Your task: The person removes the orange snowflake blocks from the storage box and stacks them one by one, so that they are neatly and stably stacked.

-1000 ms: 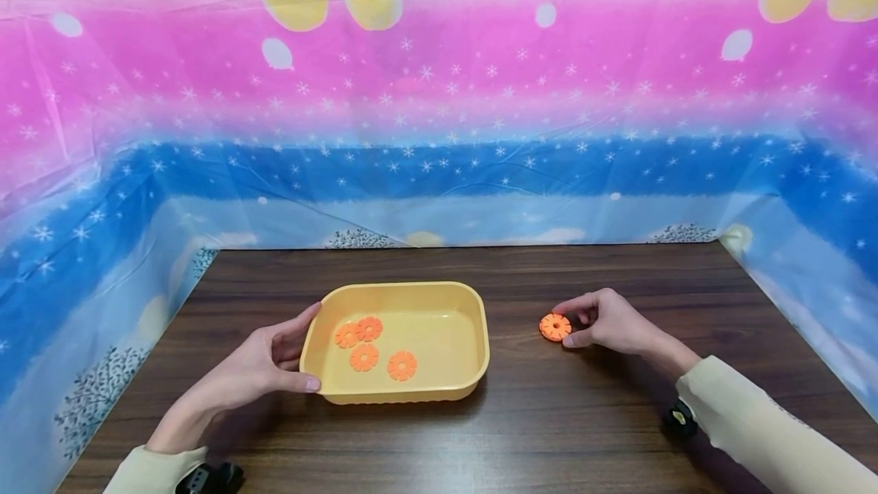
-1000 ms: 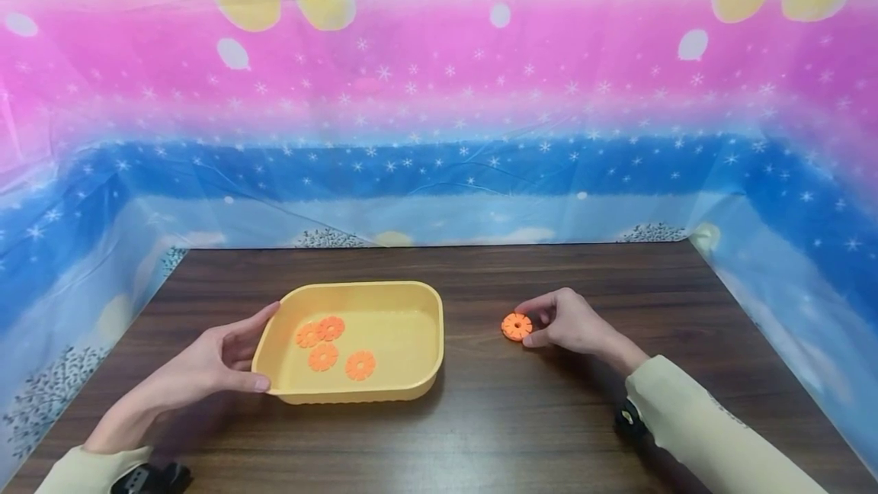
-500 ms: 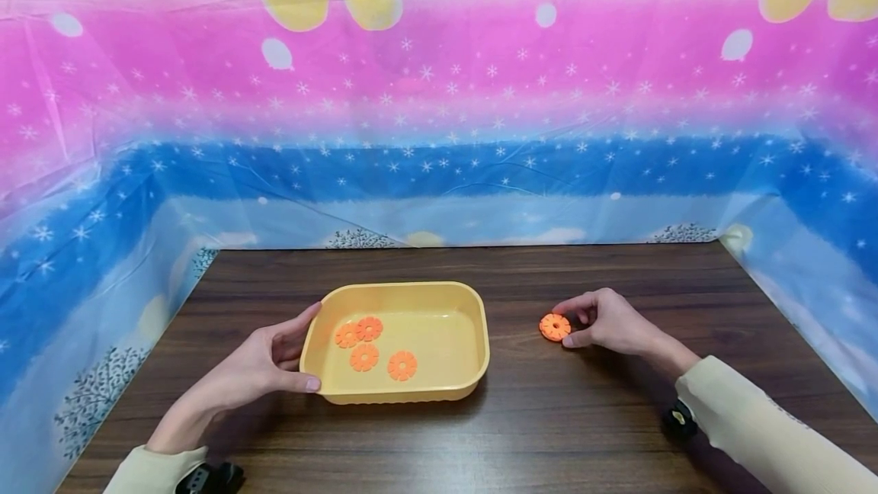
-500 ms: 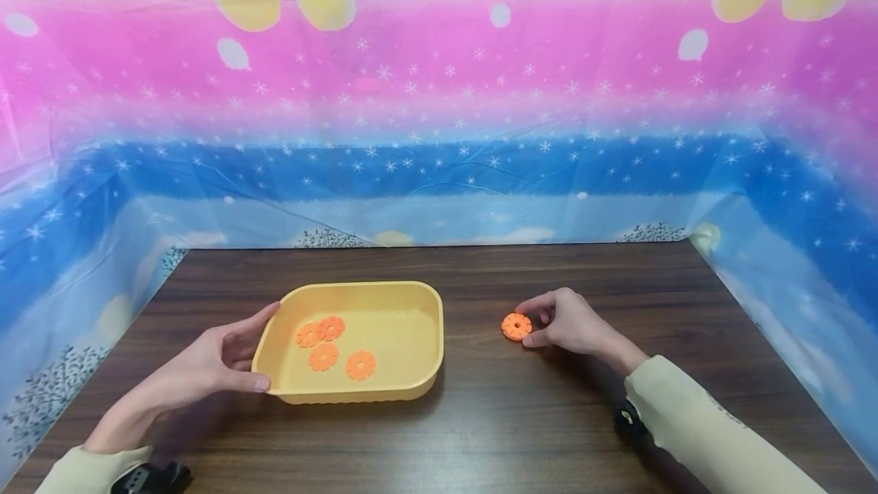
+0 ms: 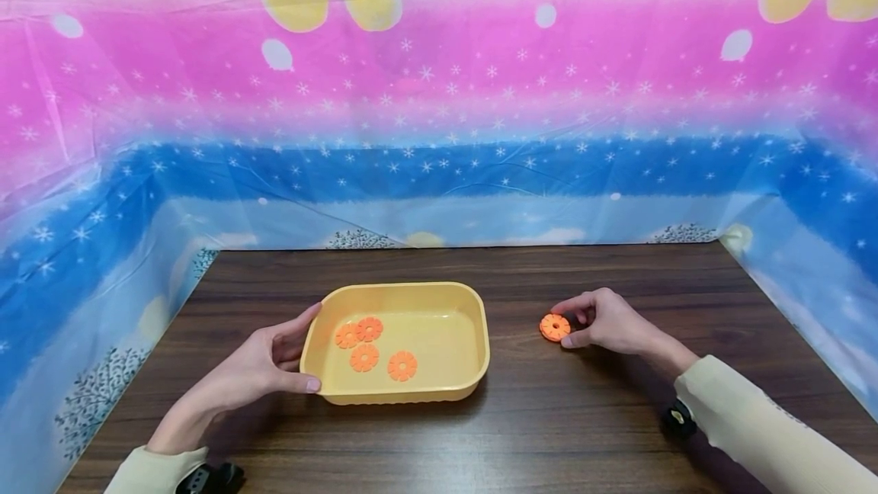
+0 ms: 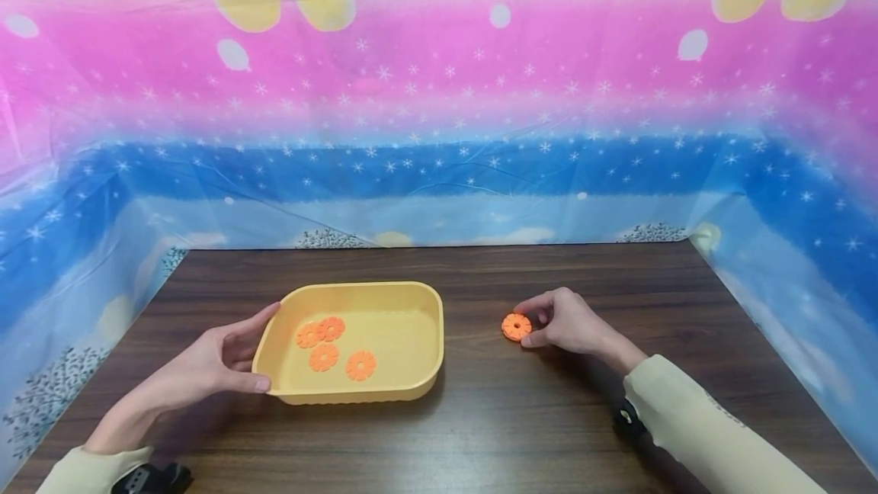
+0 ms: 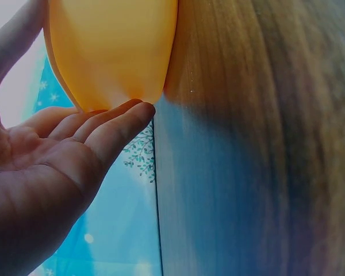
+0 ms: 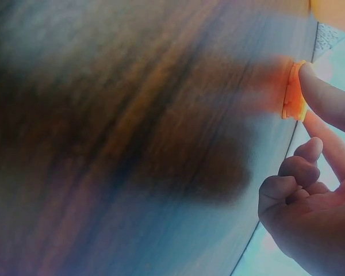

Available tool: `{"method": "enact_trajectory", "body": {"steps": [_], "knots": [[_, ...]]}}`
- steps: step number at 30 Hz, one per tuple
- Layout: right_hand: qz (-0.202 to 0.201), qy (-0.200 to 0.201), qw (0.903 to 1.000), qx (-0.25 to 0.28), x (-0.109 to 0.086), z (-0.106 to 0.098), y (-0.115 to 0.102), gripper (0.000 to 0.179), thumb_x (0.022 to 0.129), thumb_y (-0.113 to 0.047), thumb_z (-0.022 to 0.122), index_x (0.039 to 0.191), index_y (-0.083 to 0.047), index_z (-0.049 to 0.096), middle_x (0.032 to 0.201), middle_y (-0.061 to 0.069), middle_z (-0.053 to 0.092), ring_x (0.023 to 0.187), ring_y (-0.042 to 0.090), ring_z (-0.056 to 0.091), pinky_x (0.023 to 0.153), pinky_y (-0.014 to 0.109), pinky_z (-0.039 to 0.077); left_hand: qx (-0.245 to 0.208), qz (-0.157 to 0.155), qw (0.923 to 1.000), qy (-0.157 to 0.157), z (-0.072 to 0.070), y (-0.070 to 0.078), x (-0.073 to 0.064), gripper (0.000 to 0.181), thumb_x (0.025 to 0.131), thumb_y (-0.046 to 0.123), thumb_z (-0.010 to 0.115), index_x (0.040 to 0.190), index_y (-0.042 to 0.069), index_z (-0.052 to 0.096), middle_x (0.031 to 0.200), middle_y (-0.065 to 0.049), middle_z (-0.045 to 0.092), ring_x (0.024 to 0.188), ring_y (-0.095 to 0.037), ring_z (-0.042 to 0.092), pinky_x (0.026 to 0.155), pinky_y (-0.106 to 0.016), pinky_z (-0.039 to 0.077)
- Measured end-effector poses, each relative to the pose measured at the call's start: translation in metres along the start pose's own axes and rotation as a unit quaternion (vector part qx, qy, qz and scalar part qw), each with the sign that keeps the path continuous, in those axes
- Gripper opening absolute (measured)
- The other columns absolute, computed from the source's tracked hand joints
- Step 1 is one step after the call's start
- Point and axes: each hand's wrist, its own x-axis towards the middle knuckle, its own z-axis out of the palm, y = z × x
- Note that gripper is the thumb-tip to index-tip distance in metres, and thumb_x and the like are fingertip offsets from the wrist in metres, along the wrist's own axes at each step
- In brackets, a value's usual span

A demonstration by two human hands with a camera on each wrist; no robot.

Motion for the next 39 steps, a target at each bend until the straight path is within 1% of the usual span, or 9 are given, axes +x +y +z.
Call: {"method": "enact_trajectory", "body": {"steps": [5, 13, 19, 24, 29, 33, 36, 39], "knots": [[0.0, 0.0, 1.0, 0.0, 0.0, 0.0, 0.001, 0.044, 0.081, -0.014, 0.09, 0.123, -0.007, 0.077, 0.078, 0.004, 0.047, 0.071, 0.02, 0.043, 0.06, 0.027, 0.031, -0.006, -0.002, 1.0, -0.002, 0.0, 0.0, 0.0, 0.111, 0.086, 0.005, 0.085, 0.168, 0.007, 0.01, 0.167, -0.032, 0.018, 0.144, -0.049, 0.039, 0.101, -0.034, 0.056], [-0.003, -0.006, 0.9998, 0.018, -0.003, -0.002, -0.002, 0.05, 0.08, -0.014, 0.091, 0.127, -0.006, 0.074, 0.079, 0.005, 0.048, 0.068, 0.017, 0.042, 0.058, 0.026, 0.031, -0.004, 0.0, 1.0, -0.002, 0.001, 0.001, 0.0, 0.111, 0.086, 0.005, 0.085, 0.167, 0.005, 0.009, 0.169, -0.03, 0.014, 0.146, -0.05, 0.036, 0.101, -0.033, 0.055], [-0.008, -0.005, 0.9995, 0.029, -0.005, -0.008, -0.013, 0.048, 0.082, -0.015, 0.089, 0.127, -0.006, 0.074, 0.08, 0.006, 0.048, 0.069, 0.017, 0.041, 0.057, 0.027, 0.032, -0.002, 0.001, 1.0, 0.003, 0.001, 0.001, -0.001, 0.111, 0.086, 0.005, 0.085, 0.167, 0.005, 0.01, 0.168, -0.031, 0.015, 0.145, -0.051, 0.036, 0.101, -0.033, 0.055], [-0.024, -0.001, 0.9996, 0.014, -0.004, -0.012, -0.022, 0.047, 0.083, -0.015, 0.089, 0.126, -0.005, 0.074, 0.079, 0.004, 0.048, 0.07, 0.017, 0.041, 0.06, 0.028, 0.033, -0.002, 0.0, 1.0, 0.004, 0.001, 0.001, -0.001, 0.111, 0.086, 0.006, 0.085, 0.167, 0.004, 0.01, 0.169, -0.03, 0.015, 0.146, -0.05, 0.035, 0.102, -0.034, 0.055], [-0.029, -0.006, 0.9995, 0.006, 0.001, -0.013, -0.035, 0.044, 0.084, -0.014, 0.087, 0.125, -0.006, 0.075, 0.075, 0.002, 0.045, 0.066, 0.016, 0.038, 0.058, 0.028, 0.033, -0.003, 0.001, 1.0, 0.001, 0.001, 0.001, -0.001, 0.111, 0.086, 0.006, 0.085, 0.167, 0.005, 0.01, 0.169, -0.029, 0.016, 0.146, -0.049, 0.035, 0.102, -0.034, 0.055], [-0.04, -0.01, 0.9991, -0.009, 0.007, -0.013, -0.051, 0.042, 0.085, -0.016, 0.087, 0.124, -0.009, 0.076, 0.073, 0.0, 0.044, 0.062, 0.015, 0.036, 0.056, 0.027, 0.031, -0.004, 0.002, 1.0, 0.0, 0.001, 0.001, -0.001, 0.111, 0.086, 0.005, 0.085, 0.167, 0.004, 0.009, 0.168, -0.031, 0.017, 0.145, -0.05, 0.037, 0.101, -0.034, 0.055], [-0.049, -0.014, 0.9986, -0.014, 0.013, -0.012, -0.064, 0.04, 0.084, -0.018, 0.088, 0.123, -0.013, 0.077, 0.074, 0.0, 0.046, 0.064, 0.016, 0.037, 0.057, 0.027, 0.031, -0.004, 0.001, 1.0, 0.001, 0.001, 0.001, -0.001, 0.111, 0.086, 0.005, 0.085, 0.167, 0.005, 0.01, 0.168, -0.031, 0.017, 0.145, -0.05, 0.037, 0.101, -0.034, 0.055], [-0.063, -0.025, 0.9976, -0.014, 0.02, -0.01, -0.078, 0.039, 0.084, -0.019, 0.089, 0.121, -0.016, 0.077, 0.077, 0.002, 0.049, 0.068, 0.018, 0.041, 0.061, 0.028, 0.033, -0.001, 0.0, 1.0, 0.003, 0.001, 0.002, -0.001, 0.111, 0.086, 0.006, 0.085, 0.167, 0.005, 0.01, 0.168, -0.031, 0.017, 0.145, -0.05, 0.037, 0.101, -0.034, 0.056]]}}
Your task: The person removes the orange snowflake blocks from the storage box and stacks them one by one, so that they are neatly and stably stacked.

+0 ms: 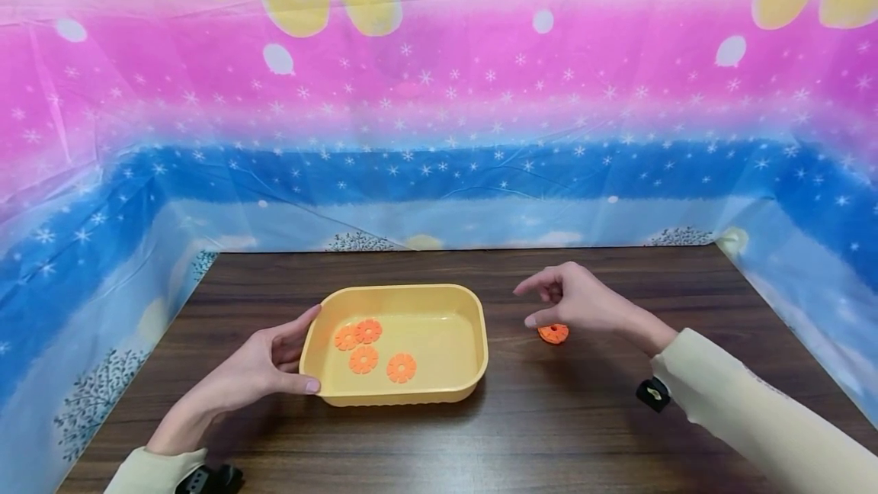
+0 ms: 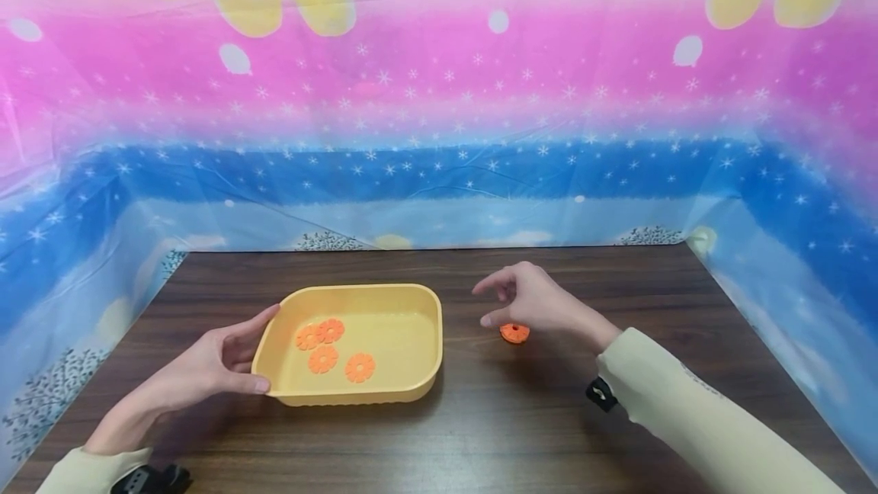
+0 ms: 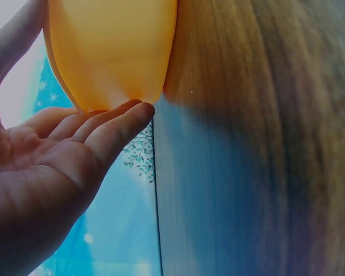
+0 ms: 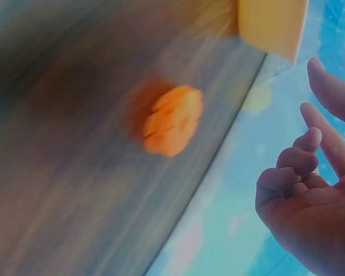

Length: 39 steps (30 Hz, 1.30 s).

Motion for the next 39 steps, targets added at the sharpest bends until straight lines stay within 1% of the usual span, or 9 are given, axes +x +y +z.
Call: {"method": "enact_trajectory", "body": {"steps": [7, 12, 14, 19, 23, 27, 34, 36, 39], "knots": [[-0.056, -0.03, 0.998, -0.004, 0.02, 0.011, -0.032, 0.039, 0.084, -0.023, 0.09, 0.12, -0.016, 0.078, 0.082, 0.011, 0.054, 0.072, 0.019, 0.045, 0.066, 0.029, 0.037, -0.002, 0.0, 1.0, 0.0, 0.0, 0.0, 0.0, 0.111, 0.086, 0.006, 0.085, 0.167, 0.005, 0.01, 0.168, -0.031, 0.016, 0.145, -0.05, 0.037, 0.101, -0.035, 0.056], [-0.086, -0.053, 0.9949, -0.005, 0.033, 0.021, -0.049, 0.039, 0.084, -0.018, 0.089, 0.122, -0.014, 0.078, 0.084, 0.007, 0.056, 0.072, 0.017, 0.046, 0.066, 0.029, 0.038, 0.0, -0.003, 1.0, 0.001, 0.0, 0.001, 0.001, 0.112, 0.086, 0.006, 0.085, 0.167, 0.005, 0.009, 0.168, -0.031, 0.018, 0.146, -0.049, 0.037, 0.101, -0.035, 0.056], [-0.099, -0.065, 0.9929, -0.005, 0.039, 0.025, -0.054, 0.039, 0.084, -0.018, 0.088, 0.122, -0.015, 0.078, 0.083, 0.005, 0.055, 0.07, 0.016, 0.045, 0.065, 0.028, 0.037, 0.001, -0.004, 1.0, 0.001, 0.0, 0.001, 0.001, 0.112, 0.085, 0.006, 0.086, 0.167, 0.005, 0.009, 0.168, -0.031, 0.018, 0.146, -0.049, 0.037, 0.101, -0.035, 0.056], [-0.123, -0.091, 0.9882, -0.004, 0.054, 0.037, -0.064, 0.037, 0.086, -0.019, 0.088, 0.121, -0.018, 0.078, 0.086, 0.012, 0.056, 0.07, 0.018, 0.044, 0.064, 0.027, 0.036, 0.0, -0.009, 1.0, 0.003, 0.0, 0.001, 0.002, 0.112, 0.085, 0.006, 0.086, 0.168, 0.006, 0.01, 0.168, -0.03, 0.018, 0.146, -0.048, 0.037, 0.101, -0.036, 0.056], [-0.136, -0.111, 0.9845, 0.004, 0.062, 0.045, -0.071, 0.036, 0.086, -0.02, 0.087, 0.122, -0.019, 0.078, 0.089, 0.014, 0.056, 0.074, 0.02, 0.044, 0.066, 0.027, 0.035, -0.003, -0.013, 0.9999, 0.003, 0.0, 0.001, 0.002, 0.113, 0.085, 0.007, 0.086, 0.168, 0.006, 0.01, 0.168, -0.03, 0.018, 0.146, -0.048, 0.038, 0.1, -0.036, 0.057], [-0.147, -0.129, 0.9805, 0.018, 0.07, 0.054, -0.078, 0.037, 0.086, -0.018, 0.087, 0.122, -0.018, 0.078, 0.089, 0.017, 0.055, 0.072, 0.02, 0.041, 0.066, 0.026, 0.035, -0.003, -0.012, 0.9999, 0.003, 0.001, 0.001, 0.002, 0.112, 0.085, 0.006, 0.086, 0.168, 0.006, 0.01, 0.167, -0.031, 0.02, 0.146, -0.048, 0.038, 0.1, -0.036, 0.056], [-0.16, -0.169, 0.972, 0.03, 0.083, 0.072, -0.088, 0.042, 0.081, -0.006, 0.089, 0.122, -0.012, 0.077, 0.081, 0.003, 0.05, 0.068, 0.023, 0.036, 0.063, 0.023, 0.032, -0.001, -0.009, 1.0, 0.004, 0.001, 0.001, 0.001, 0.112, 0.085, 0.006, 0.086, 0.168, 0.006, 0.01, 0.166, -0.031, 0.022, 0.145, -0.048, 0.039, 0.101, -0.036, 0.056], [-0.161, -0.185, 0.9689, 0.031, 0.087, 0.077, -0.089, 0.043, 0.081, -0.004, 0.088, 0.122, -0.009, 0.077, 0.082, 0.007, 0.052, 0.067, 0.024, 0.035, 0.062, 0.023, 0.031, -0.002, -0.008, 1.0, 0.003, 0.001, 0.001, 0.001, 0.112, 0.085, 0.006, 0.086, 0.168, 0.006, 0.01, 0.166, -0.032, 0.023, 0.145, -0.048, 0.039, 0.101, -0.036, 0.056], [-0.164, -0.207, 0.964, 0.026, 0.092, 0.085, -0.089, 0.044, 0.082, -0.003, 0.088, 0.124, -0.006, 0.076, 0.088, 0.02, 0.055, 0.068, 0.024, 0.036, 0.062, 0.024, 0.03, -0.004, -0.007, 1.0, 0.002, 0.001, 0.001, 0.001, 0.112, 0.085, 0.005, 0.086, 0.168, 0.006, 0.01, 0.166, -0.032, 0.023, 0.145, -0.049, 0.039, 0.101, -0.036, 0.056]]}}
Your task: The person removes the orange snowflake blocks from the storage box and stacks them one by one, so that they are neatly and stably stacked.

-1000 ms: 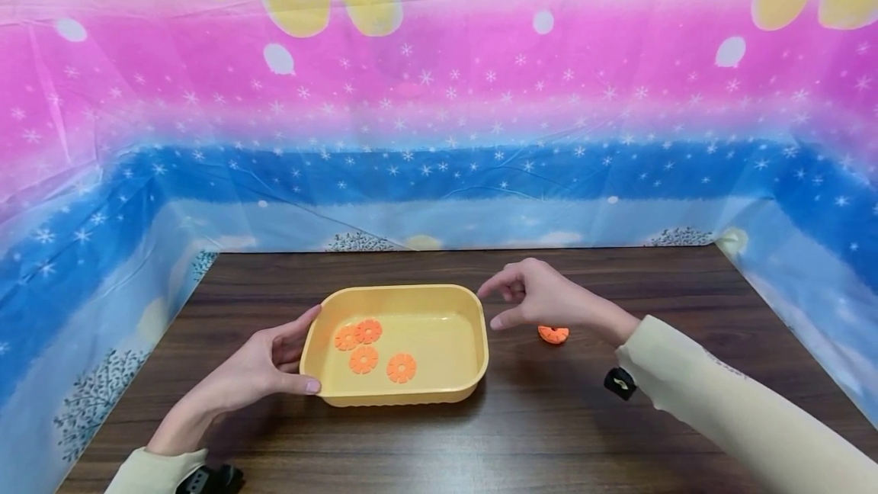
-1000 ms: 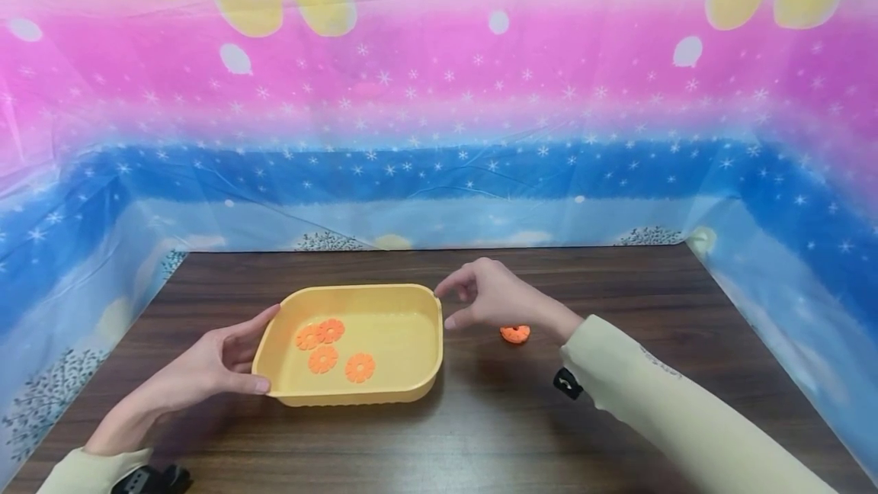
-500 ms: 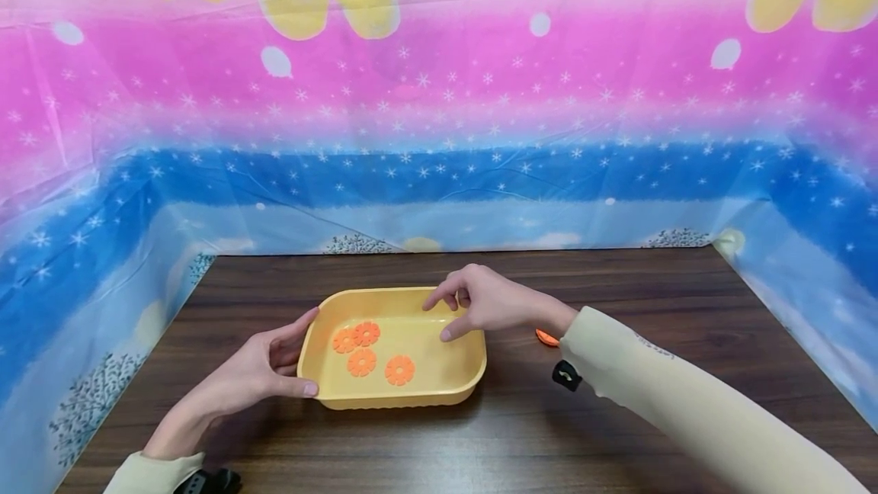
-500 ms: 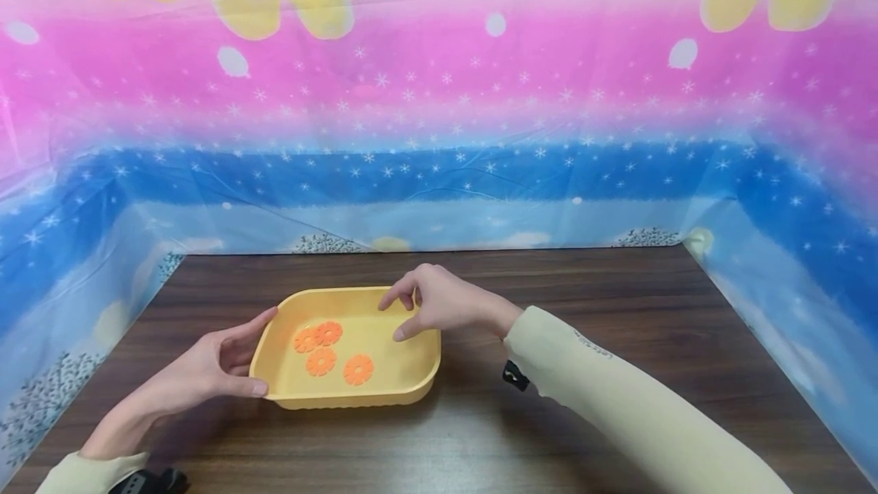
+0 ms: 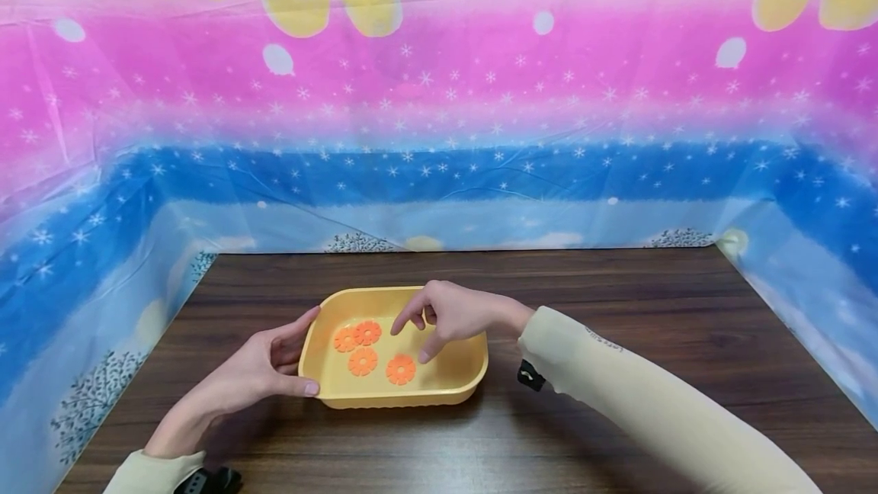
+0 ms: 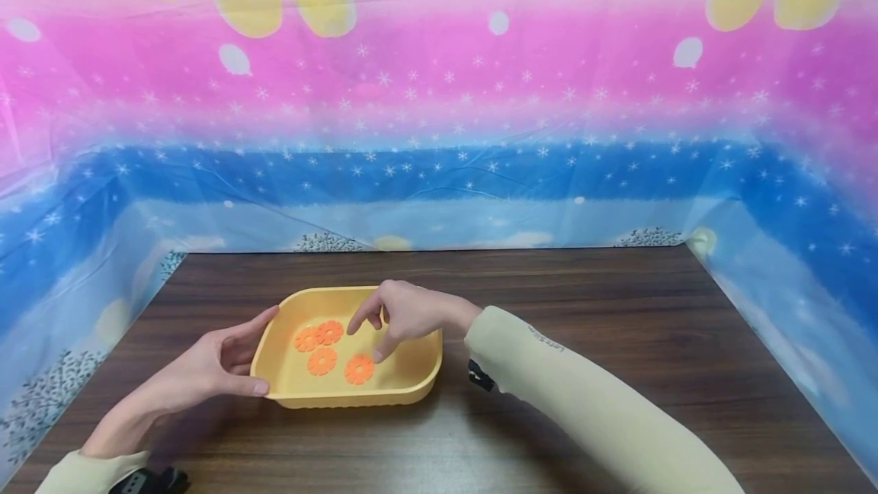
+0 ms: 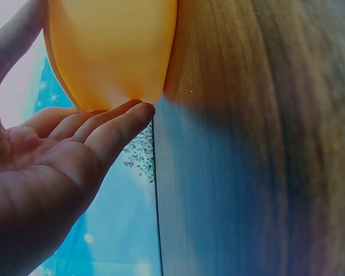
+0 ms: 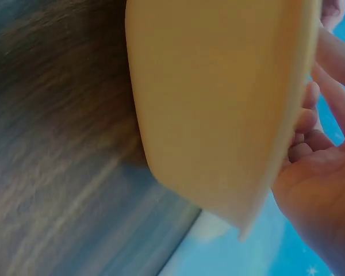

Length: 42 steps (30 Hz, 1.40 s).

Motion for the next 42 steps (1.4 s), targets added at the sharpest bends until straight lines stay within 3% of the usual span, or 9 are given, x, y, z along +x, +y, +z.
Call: {"method": "enact_trajectory", "body": {"steps": [5, 10, 18, 42], "knots": [[0.011, -0.021, 0.9997, -0.004, 0.01, 0.008, 0.006, 0.045, 0.082, -0.003, 0.088, 0.125, -0.008, 0.077, 0.094, 0.028, 0.058, 0.071, 0.019, 0.041, 0.065, 0.023, 0.034, 0.003, 0.0, 1.0, 0.001, 0.0, 0.0, 0.0, 0.112, 0.085, 0.006, 0.086, 0.168, 0.006, 0.011, 0.166, -0.031, 0.022, 0.145, -0.048, 0.039, 0.102, -0.036, 0.055], [0.019, -0.024, 0.9995, -0.009, 0.018, 0.015, 0.012, 0.044, 0.078, -0.003, 0.091, 0.12, -0.01, 0.08, 0.087, 0.017, 0.061, 0.072, 0.013, 0.046, 0.066, 0.021, 0.039, 0.003, 0.0, 1.0, 0.0, -0.001, 0.0, 0.0, 0.112, 0.085, 0.006, 0.086, 0.168, 0.006, 0.01, 0.167, -0.031, 0.02, 0.146, -0.049, 0.038, 0.102, -0.035, 0.055], [0.035, -0.033, 0.9987, 0.014, 0.025, 0.026, 0.015, 0.044, 0.073, 0.004, 0.092, 0.114, -0.008, 0.082, 0.07, 0.0, 0.054, 0.063, 0.007, 0.041, 0.059, 0.019, 0.035, 0.012, 0.004, 0.9999, 0.001, -0.002, 0.001, 0.001, 0.111, 0.085, 0.007, 0.086, 0.168, 0.007, 0.011, 0.166, -0.032, 0.022, 0.143, -0.048, 0.043, 0.1, -0.036, 0.057], [0.061, -0.023, 0.9978, -0.003, 0.029, 0.031, 0.016, 0.041, 0.073, 0.006, 0.091, 0.111, -0.009, 0.082, 0.07, 0.0, 0.058, 0.068, 0.008, 0.048, 0.067, 0.018, 0.041, 0.0, -0.002, 1.0, 0.0, -0.002, -0.001, 0.0, 0.113, 0.085, 0.005, 0.086, 0.168, 0.006, 0.01, 0.166, -0.032, 0.02, 0.145, -0.049, 0.039, 0.102, -0.036, 0.055]]}}
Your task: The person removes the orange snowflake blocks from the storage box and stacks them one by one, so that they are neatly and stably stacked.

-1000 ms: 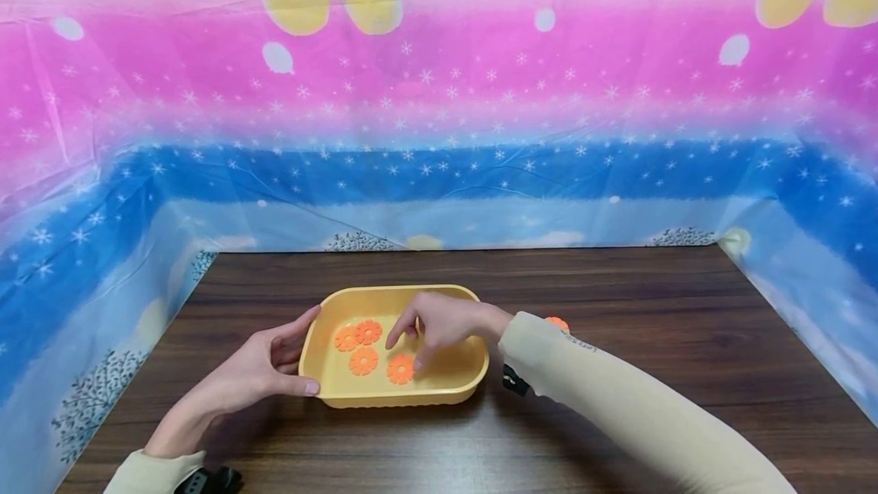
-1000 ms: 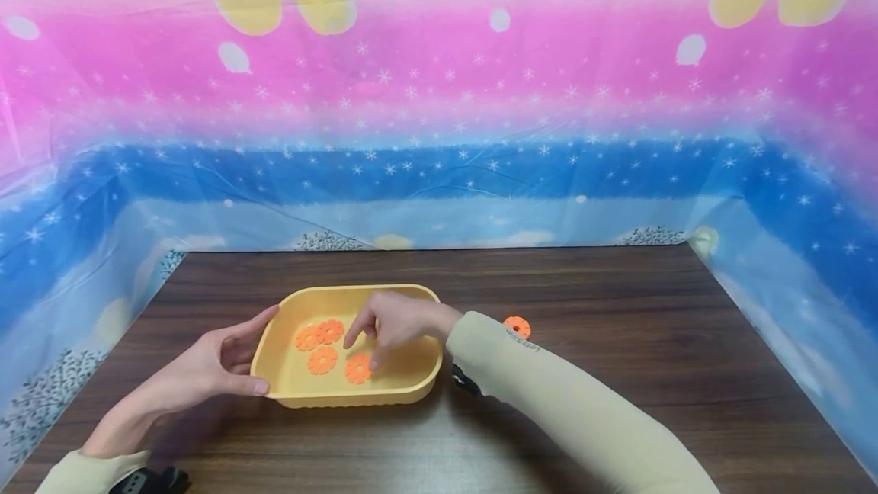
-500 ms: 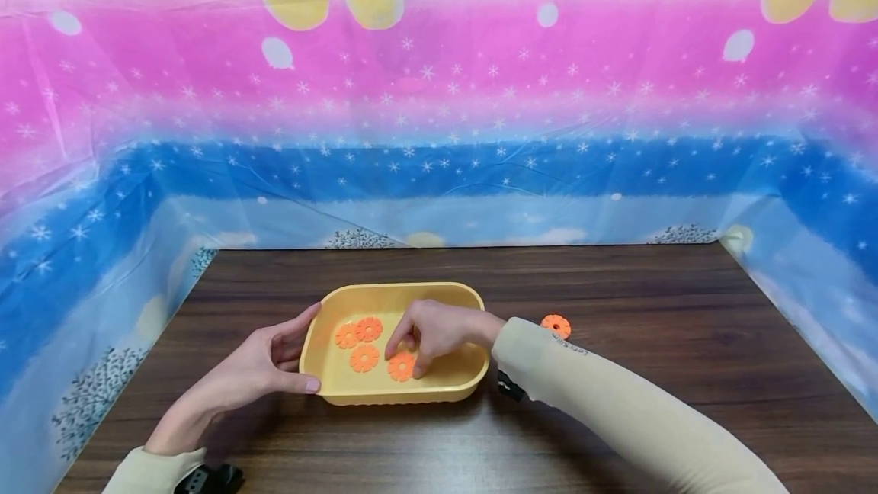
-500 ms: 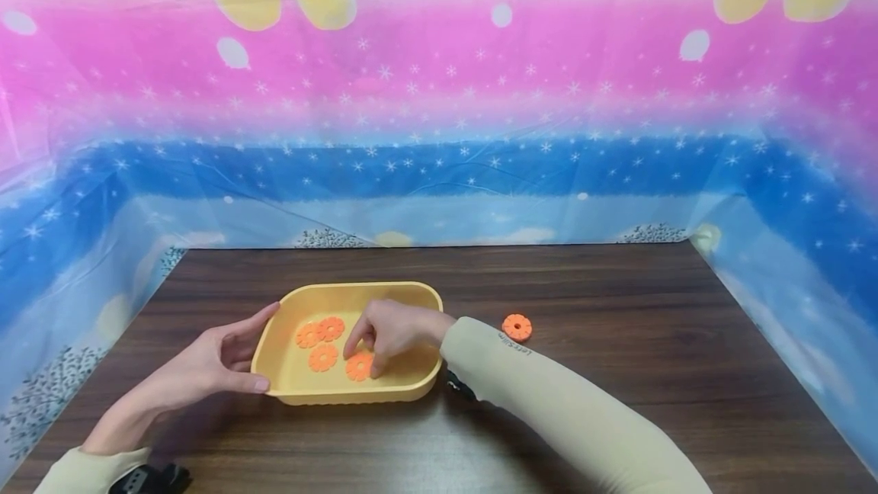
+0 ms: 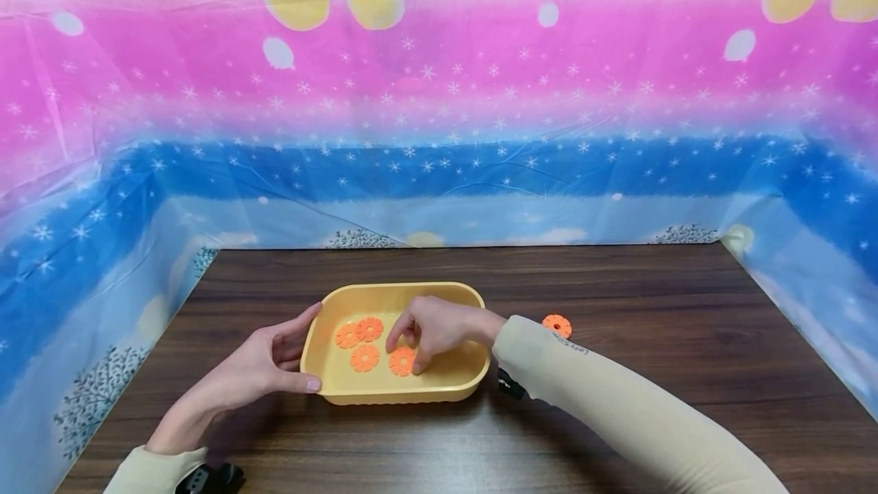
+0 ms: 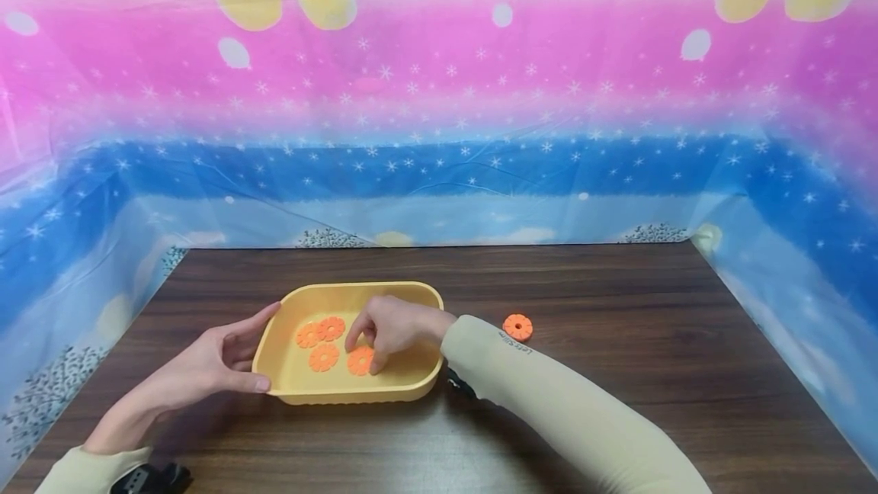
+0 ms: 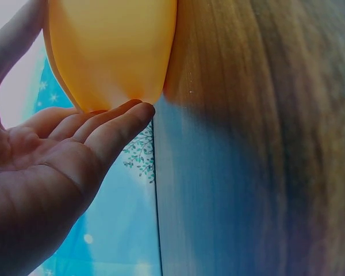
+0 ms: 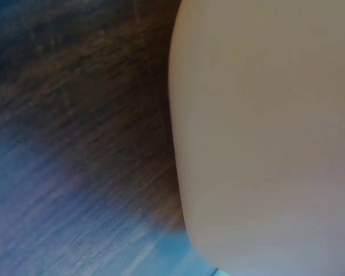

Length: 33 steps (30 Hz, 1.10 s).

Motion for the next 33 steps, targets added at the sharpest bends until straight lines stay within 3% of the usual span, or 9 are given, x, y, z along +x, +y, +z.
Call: {"method": "enact_trajectory", "body": {"steps": [14, 21, 26, 33], "knots": [[0.006, 0.005, 1.0, -0.001, -0.0007, -0.002, 0.0007, 0.036, 0.076, 0.006, 0.089, 0.107, -0.01, 0.081, 0.072, 0.003, 0.057, 0.066, 0.008, 0.046, 0.065, 0.019, 0.04, -0.001, -0.001, 1.0, 0.002, -0.0003, -0.0011, 0.0005, 0.113, 0.084, 0.005, 0.086, 0.168, 0.007, 0.011, 0.166, -0.032, 0.022, 0.144, -0.048, 0.041, 0.102, -0.036, 0.055], [0.0, 0.004, 1.0, -0.004, -0.0014, -0.0025, 0.0014, 0.033, 0.075, 0.004, 0.091, 0.103, -0.011, 0.079, 0.092, 0.014, 0.069, 0.084, 0.018, 0.055, 0.073, 0.019, 0.044, -0.001, -0.006, 1.0, 0.003, -0.0006, -0.0013, 0.0009, 0.113, 0.084, 0.006, 0.087, 0.168, 0.008, 0.011, 0.166, -0.032, 0.022, 0.144, -0.047, 0.042, 0.102, -0.036, 0.055], [-0.01, 0.007, 0.9999, -0.006, -0.0011, -0.0015, 0.0032, 0.033, 0.073, 0.004, 0.091, 0.099, -0.011, 0.076, 0.093, 0.009, 0.069, 0.09, 0.023, 0.06, 0.078, 0.021, 0.047, 0.002, -0.006, 1.0, 0.003, -0.0004, -0.0009, 0.0008, 0.113, 0.084, 0.006, 0.087, 0.168, 0.008, 0.011, 0.167, -0.031, 0.02, 0.145, -0.048, 0.04, 0.102, -0.036, 0.055], [-0.009, 0.009, 0.9998, -0.014, -0.0024, -0.0009, 0.0024, 0.035, 0.075, 0.002, 0.091, 0.099, -0.012, 0.069, 0.093, 0.002, 0.066, 0.088, 0.015, 0.059, 0.079, 0.021, 0.049, -0.001, -0.003, 1.0, 0.002, -0.0001, -0.0006, 0.0003, 0.114, 0.084, 0.006, 0.087, 0.168, 0.007, 0.01, 0.167, -0.031, 0.019, 0.144, -0.048, 0.04, 0.101, -0.036, 0.056]]}}
